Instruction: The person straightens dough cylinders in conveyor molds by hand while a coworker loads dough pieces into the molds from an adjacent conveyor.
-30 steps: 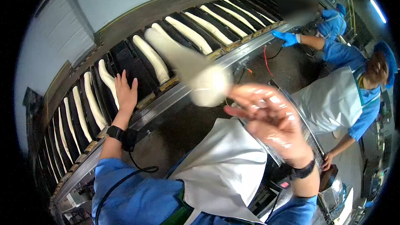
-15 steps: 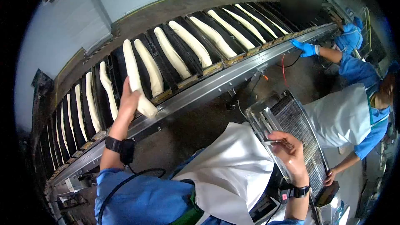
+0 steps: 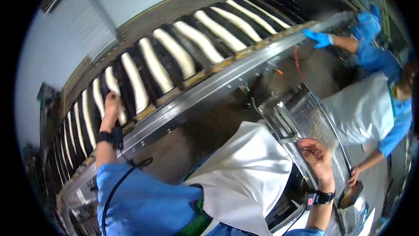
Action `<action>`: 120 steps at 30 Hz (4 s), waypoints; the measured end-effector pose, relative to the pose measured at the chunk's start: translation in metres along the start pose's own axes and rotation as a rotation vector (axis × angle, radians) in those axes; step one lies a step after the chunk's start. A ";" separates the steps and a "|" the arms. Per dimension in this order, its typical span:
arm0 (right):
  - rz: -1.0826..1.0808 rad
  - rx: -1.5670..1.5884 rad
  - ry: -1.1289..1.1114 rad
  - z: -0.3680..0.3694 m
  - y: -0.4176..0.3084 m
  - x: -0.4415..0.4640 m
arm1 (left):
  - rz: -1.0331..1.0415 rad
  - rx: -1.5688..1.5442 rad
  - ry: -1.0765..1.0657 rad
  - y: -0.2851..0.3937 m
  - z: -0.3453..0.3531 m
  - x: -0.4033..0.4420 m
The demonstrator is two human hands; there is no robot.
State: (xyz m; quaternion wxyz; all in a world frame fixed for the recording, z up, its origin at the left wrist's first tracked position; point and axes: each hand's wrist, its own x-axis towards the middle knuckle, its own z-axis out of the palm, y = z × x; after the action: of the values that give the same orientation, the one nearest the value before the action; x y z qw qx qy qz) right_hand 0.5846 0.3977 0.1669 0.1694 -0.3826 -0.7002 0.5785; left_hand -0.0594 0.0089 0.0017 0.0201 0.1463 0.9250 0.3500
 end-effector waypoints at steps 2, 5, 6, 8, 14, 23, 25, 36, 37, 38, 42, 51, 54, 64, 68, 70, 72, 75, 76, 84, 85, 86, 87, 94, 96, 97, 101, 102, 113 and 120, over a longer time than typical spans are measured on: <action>0.013 -0.001 0.078 -0.011 0.005 -0.009 | 0.054 0.106 0.222 0.043 0.001 0.001; 0.075 0.006 0.241 -0.032 0.030 -0.028 | 0.350 -0.048 0.208 0.158 0.023 -0.023; 0.089 -0.004 0.304 -0.033 0.029 -0.037 | 0.478 -0.101 0.116 0.197 0.041 -0.029; 0.091 0.001 0.422 -0.021 0.040 -0.053 | 0.753 -0.169 -0.060 0.255 0.091 -0.035; 0.259 -0.599 0.903 -0.019 0.105 -0.131 | 1.488 0.085 -0.493 0.424 0.235 -0.085; 1.069 -0.862 1.200 -0.012 0.199 -0.239 | 1.658 0.297 -0.561 0.467 0.315 -0.083; 1.079 -0.885 1.159 -0.027 0.200 -0.238 | 1.560 0.271 -0.593 0.474 0.306 -0.101; 1.130 -0.921 1.236 -0.083 0.209 -0.186 | 1.304 0.233 -0.671 0.488 0.319 -0.105; 1.140 -0.921 1.243 -0.084 0.208 -0.187 | 1.313 0.231 -0.671 0.488 0.321 -0.104; 1.129 -0.909 1.240 -0.085 0.207 -0.188 | 1.339 0.210 -0.681 0.487 0.324 -0.102; 1.121 -0.845 1.237 -0.082 0.191 -0.185 | 1.339 0.228 -0.651 0.478 0.334 -0.094; 1.051 -0.863 1.226 -0.080 0.225 -0.194 | 1.323 0.143 -0.684 0.472 0.322 -0.092; 1.144 -0.893 1.142 -0.066 0.213 -0.197 | 1.335 0.173 -0.672 0.471 0.301 -0.084; 1.175 -0.904 1.166 -0.054 0.191 -0.178 | 1.311 0.166 -0.666 0.469 0.283 -0.068; 1.170 -0.825 1.155 -0.053 0.189 -0.179 | 1.329 0.194 -0.655 0.473 0.281 -0.071; 1.168 -0.810 1.158 -0.051 0.188 -0.180 | 1.348 0.171 -0.646 0.469 0.290 -0.067; 1.159 -0.794 1.179 -0.053 0.191 -0.178 | 1.312 0.166 -0.657 0.474 0.283 -0.072; 1.156 -0.808 1.179 -0.053 0.195 -0.180 | 1.359 0.156 -0.633 0.472 0.286 -0.070; 1.156 -0.807 1.178 -0.052 0.197 -0.181 | 1.359 0.157 -0.633 0.471 0.285 -0.070; 1.158 -0.870 1.176 -0.061 0.215 -0.188 | 1.330 0.101 -0.624 0.472 0.281 -0.076; 1.158 -0.861 1.189 -0.059 0.213 -0.188 | 1.355 0.063 -0.616 0.470 0.282 -0.073; 1.178 -0.849 1.183 -0.055 0.201 -0.182 | 1.330 0.077 -0.614 0.470 0.284 -0.069; 1.170 -0.859 1.160 -0.056 0.197 -0.179 | 1.355 0.054 -0.601 0.471 0.286 -0.067; 1.079 -0.836 1.270 -0.054 0.200 -0.183 | 1.373 0.085 -0.605 0.464 0.291 -0.070; 1.039 -0.838 1.320 -0.052 0.192 -0.177 | 1.393 0.088 -0.622 0.464 0.294 -0.068; 0.983 -0.858 1.336 -0.053 0.188 -0.172 | 1.387 0.081 -0.607 0.461 0.298 -0.067; 0.982 -0.977 1.232 -0.064 0.193 -0.159 | 1.355 0.126 -0.595 0.462 0.295 -0.071; 0.962 -0.934 1.237 -0.068 0.190 -0.154 | 1.353 0.151 -0.604 0.464 0.292 -0.072; 0.823 -1.101 1.044 -0.093 0.178 -0.096 | 1.369 0.127 -0.597 0.463 0.299 -0.067; 0.568 -1.248 0.907 -0.092 0.162 -0.049 | 1.360 0.100 -0.602 0.476 0.287 -0.072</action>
State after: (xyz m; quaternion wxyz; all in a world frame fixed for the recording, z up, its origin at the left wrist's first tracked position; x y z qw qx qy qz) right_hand 0.7335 0.4304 0.0501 0.0393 -0.7657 -0.6330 -0.1072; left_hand 0.1722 0.5117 0.0916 0.0449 0.7766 0.5998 0.1876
